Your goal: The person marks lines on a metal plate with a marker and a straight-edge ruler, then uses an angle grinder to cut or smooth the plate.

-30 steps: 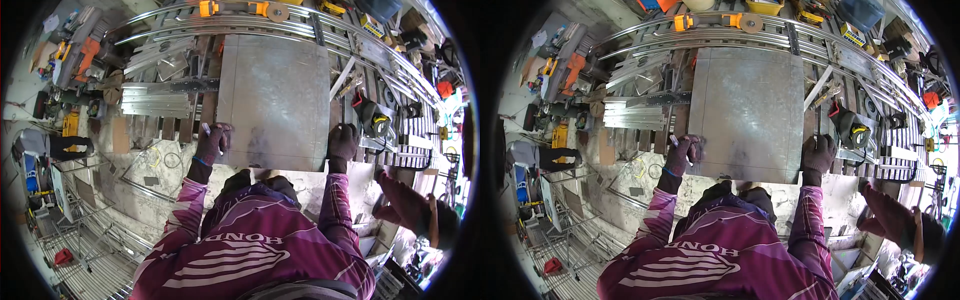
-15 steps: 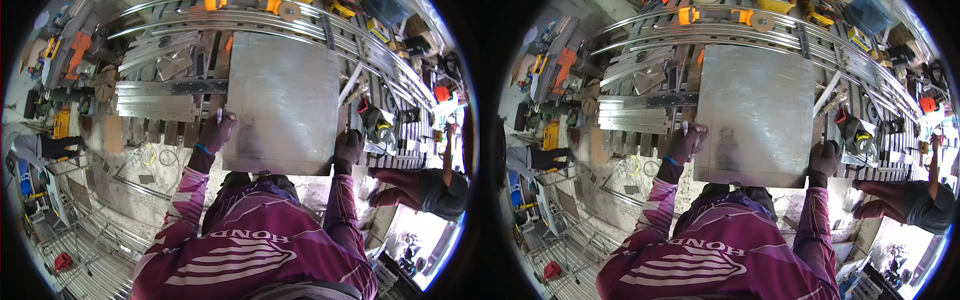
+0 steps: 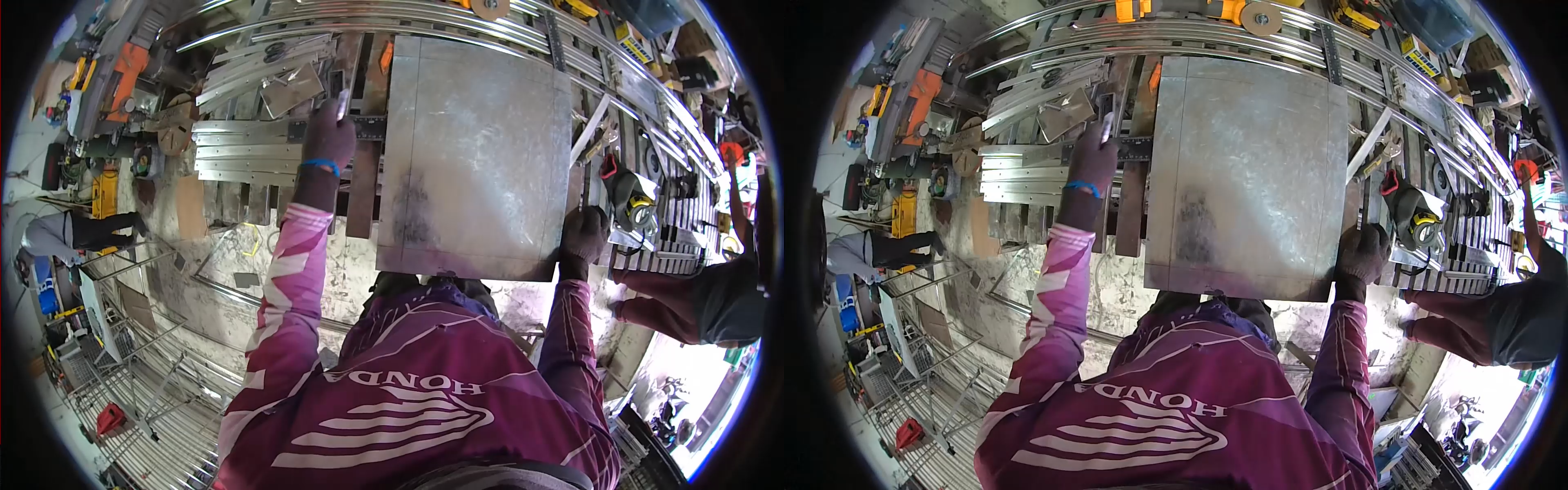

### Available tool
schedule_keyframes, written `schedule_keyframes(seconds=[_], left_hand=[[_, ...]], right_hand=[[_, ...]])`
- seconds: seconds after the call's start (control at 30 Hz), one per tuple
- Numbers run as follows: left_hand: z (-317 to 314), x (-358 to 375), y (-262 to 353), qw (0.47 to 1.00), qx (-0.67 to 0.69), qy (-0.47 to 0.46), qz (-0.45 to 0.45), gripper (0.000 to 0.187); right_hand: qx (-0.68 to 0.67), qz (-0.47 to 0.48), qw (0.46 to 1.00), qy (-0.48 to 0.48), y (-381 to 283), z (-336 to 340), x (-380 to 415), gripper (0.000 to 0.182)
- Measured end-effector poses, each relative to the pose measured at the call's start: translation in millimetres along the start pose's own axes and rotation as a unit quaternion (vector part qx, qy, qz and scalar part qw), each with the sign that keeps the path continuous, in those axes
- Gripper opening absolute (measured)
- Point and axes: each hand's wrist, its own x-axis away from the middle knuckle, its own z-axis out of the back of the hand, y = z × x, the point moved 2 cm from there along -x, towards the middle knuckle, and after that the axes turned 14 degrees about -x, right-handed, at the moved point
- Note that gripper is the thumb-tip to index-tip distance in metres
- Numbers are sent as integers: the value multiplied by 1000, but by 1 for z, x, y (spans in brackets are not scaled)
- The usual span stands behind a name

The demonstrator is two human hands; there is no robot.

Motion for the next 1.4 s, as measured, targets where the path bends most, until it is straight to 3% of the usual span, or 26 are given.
schedule_keyframes(seconds=[0.03, 0.17, 0.27, 0.4, 0.47, 0.53, 0.63, 0.67, 0.73, 0.83, 0.97, 1.1, 1.27, 1.33, 1.4], left_hand=[[8, -4, 15, 995, -88, -38, 25, 25], [-10, -18, 17, 986, -160, -33, -25, 21], [-9, -13, 23, 977, -162, -126, 50, 19], [-1, -7, 1, 968, -210, -112, 77, 20], [14, -5, -6, 981, -187, -13, 47, 27], [28, -5, -12, 979, -176, -53, 90, 35], [37, 2, -28, 988, -138, 61, 33, 42], [41, 7, -31, 988, -139, 61, 40, 42], [45, 13, -32, 978, -185, -33, 96, 35], [47, 21, -46, 975, -182, -49, 118, 35], [48, 27, -64, 979, -184, 13, 90, 36], [50, 23, -42, 980, -179, -10, 81, 48], [31, 9, -34, 988, -141, 15, 61, 50], [28, 2, -24, 988, -148, 49, 2, 46], [30, -7, -12, 987, -161, 19, 16, 44]], right_hand=[[2, -8, 1000, -3, 0, 0, 1, 32], [-6, 0, 1000, 8, 3, 0, 2, 31], [-16, -8, 999, 33, -1, 4, 1, 26], [-24, 13, 998, 53, -15, 4, -3, 16], [-23, -4, 999, 33, -16, 4, -4, 18], [-28, -4, 999, 23, -10, 3, -1, 21], [-7, -34, 999, -11, -10, 4, -2, 25], [-7, -29, 999, -16, -12, 4, -2, 25], [4, -28, 1000, -1, -14, 4, -2, 26], [1, -32, 999, 8, -17, 4, -2, 27], [-8, -31, 999, 14, -13, 4, -1, 27], [-11, -25, 1000, 13, -13, 6, -1, 27], [-16, -47, 999, -2, -13, 5, -1, 27], [-17, -40, 999, 5, -10, 4, 0, 28], [-17, -34, 999, 13, -4, 2, 1, 28]])
